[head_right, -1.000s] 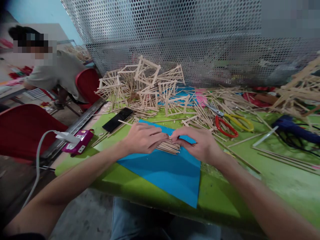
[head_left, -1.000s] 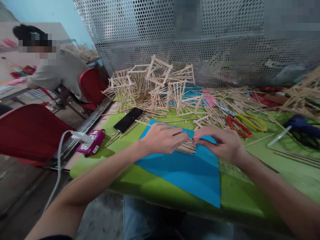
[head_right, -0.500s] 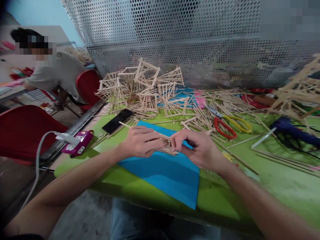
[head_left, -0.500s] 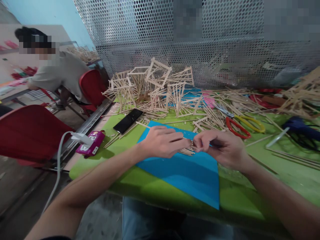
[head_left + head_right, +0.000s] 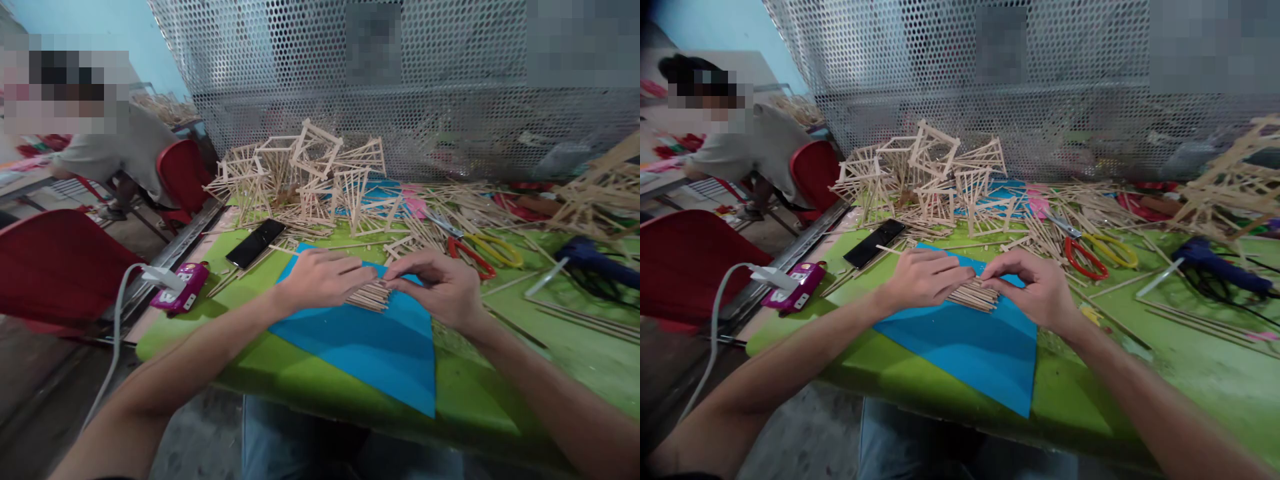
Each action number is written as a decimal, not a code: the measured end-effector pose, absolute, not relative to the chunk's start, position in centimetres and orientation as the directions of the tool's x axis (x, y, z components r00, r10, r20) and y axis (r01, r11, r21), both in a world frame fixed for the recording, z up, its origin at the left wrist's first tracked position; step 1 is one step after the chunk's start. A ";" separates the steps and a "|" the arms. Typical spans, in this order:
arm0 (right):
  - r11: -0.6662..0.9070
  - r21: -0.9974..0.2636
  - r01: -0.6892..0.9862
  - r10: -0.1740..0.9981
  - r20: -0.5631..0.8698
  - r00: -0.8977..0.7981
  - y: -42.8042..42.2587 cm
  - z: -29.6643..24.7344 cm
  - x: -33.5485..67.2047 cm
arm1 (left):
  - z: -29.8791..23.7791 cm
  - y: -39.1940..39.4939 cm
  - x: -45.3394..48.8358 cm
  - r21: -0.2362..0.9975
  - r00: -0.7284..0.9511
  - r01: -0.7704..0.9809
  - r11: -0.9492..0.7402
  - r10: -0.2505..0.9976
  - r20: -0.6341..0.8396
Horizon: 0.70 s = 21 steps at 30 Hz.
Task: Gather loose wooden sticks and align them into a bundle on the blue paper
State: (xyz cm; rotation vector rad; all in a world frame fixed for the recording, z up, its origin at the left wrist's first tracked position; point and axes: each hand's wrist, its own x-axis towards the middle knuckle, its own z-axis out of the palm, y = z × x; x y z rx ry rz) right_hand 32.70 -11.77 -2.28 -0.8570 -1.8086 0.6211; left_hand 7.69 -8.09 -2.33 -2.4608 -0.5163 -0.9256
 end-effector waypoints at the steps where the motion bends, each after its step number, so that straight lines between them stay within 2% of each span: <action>1: 0.612 -0.746 0.262 0.790 0.555 -0.262 -11.7 -2.2 32.8 | -2.3 -8.0 7.7 -0.285 0.707 0.484 -0.827 0.178 0.685; 7: 0.621 -0.749 0.231 0.768 0.522 -0.370 -11.0 -2.5 33.4 | -2.4 -7.8 7.9 -0.299 0.717 0.438 -0.848 0.128 0.686; 13: 0.685 -0.690 0.233 0.719 0.588 -0.371 -11.0 -3.0 33.9 | -2.3 -8.6 8.3 -0.269 0.706 0.506 -0.819 0.215 0.675; 19: 0.827 -0.451 0.335 0.558 0.729 -0.397 -11.3 -3.0 33.7 | -2.3 -9.5 8.7 -0.190 0.689 0.594 -0.782 0.373 0.621; 21: 0.838 -0.408 0.362 0.531 0.761 -0.373 -11.2 -3.2 33.4 | -2.4 -9.4 8.7 -0.176 0.691 0.607 -0.775 0.404 0.599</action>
